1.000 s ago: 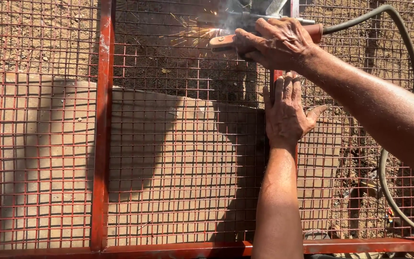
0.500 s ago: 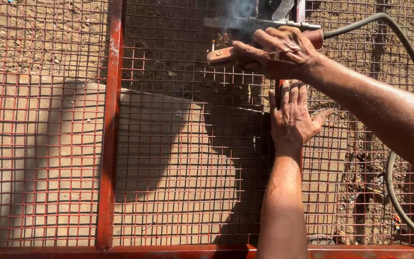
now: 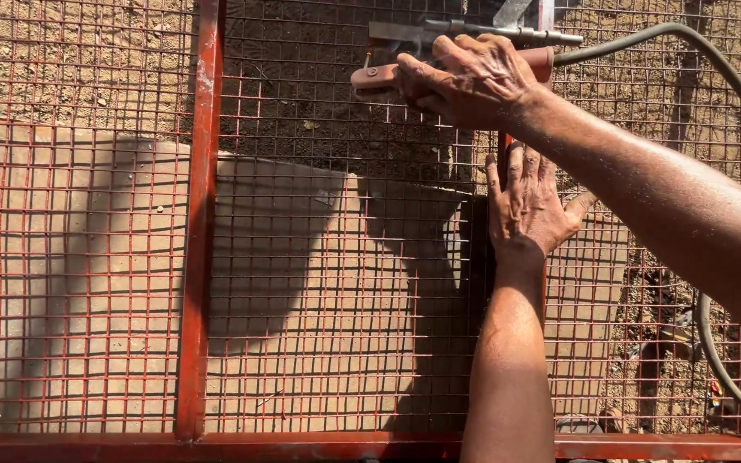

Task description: Welding a metal mesh frame using an electrode holder.

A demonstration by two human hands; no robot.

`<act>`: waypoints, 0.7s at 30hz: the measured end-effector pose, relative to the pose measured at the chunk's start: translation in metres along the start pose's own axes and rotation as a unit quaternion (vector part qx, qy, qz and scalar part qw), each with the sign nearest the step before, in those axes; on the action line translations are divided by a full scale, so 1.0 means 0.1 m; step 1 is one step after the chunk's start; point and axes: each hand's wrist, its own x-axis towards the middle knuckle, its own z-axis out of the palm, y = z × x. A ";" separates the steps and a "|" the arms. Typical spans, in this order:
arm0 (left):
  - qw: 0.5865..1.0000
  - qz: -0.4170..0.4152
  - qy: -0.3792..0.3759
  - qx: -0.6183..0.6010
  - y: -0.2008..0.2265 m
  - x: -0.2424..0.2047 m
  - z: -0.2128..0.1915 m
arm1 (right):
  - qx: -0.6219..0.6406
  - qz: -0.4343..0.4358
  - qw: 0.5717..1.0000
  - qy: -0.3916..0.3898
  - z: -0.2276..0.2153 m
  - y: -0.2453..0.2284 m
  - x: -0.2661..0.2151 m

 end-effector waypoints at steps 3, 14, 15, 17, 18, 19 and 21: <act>1.000 -0.004 -0.003 -0.008 -0.01 0.00 -0.03 | 0.006 0.001 1.000 -0.006 0.05 0.02 0.03; 1.000 -0.007 0.000 -0.007 -0.01 0.00 -0.04 | 0.000 0.014 1.000 -0.001 0.06 0.04 0.06; 1.000 -0.007 0.002 -0.004 -0.01 0.00 -0.02 | -0.002 0.011 1.000 0.003 0.08 0.04 0.05; 1.000 -0.006 0.004 -0.002 0.00 0.01 0.00 | -0.005 0.009 1.000 0.006 0.13 0.05 0.05; 1.000 -0.005 0.004 -0.002 0.00 0.02 0.02 | -0.013 0.010 1.000 0.004 0.15 0.07 0.05; 1.000 -0.004 0.004 -0.002 -0.01 0.02 0.03 | -0.021 0.012 1.000 0.003 0.18 0.08 0.06; 1.000 -0.005 0.009 -0.006 -0.01 0.01 0.00 | -0.010 0.006 1.000 0.000 0.16 0.10 -0.01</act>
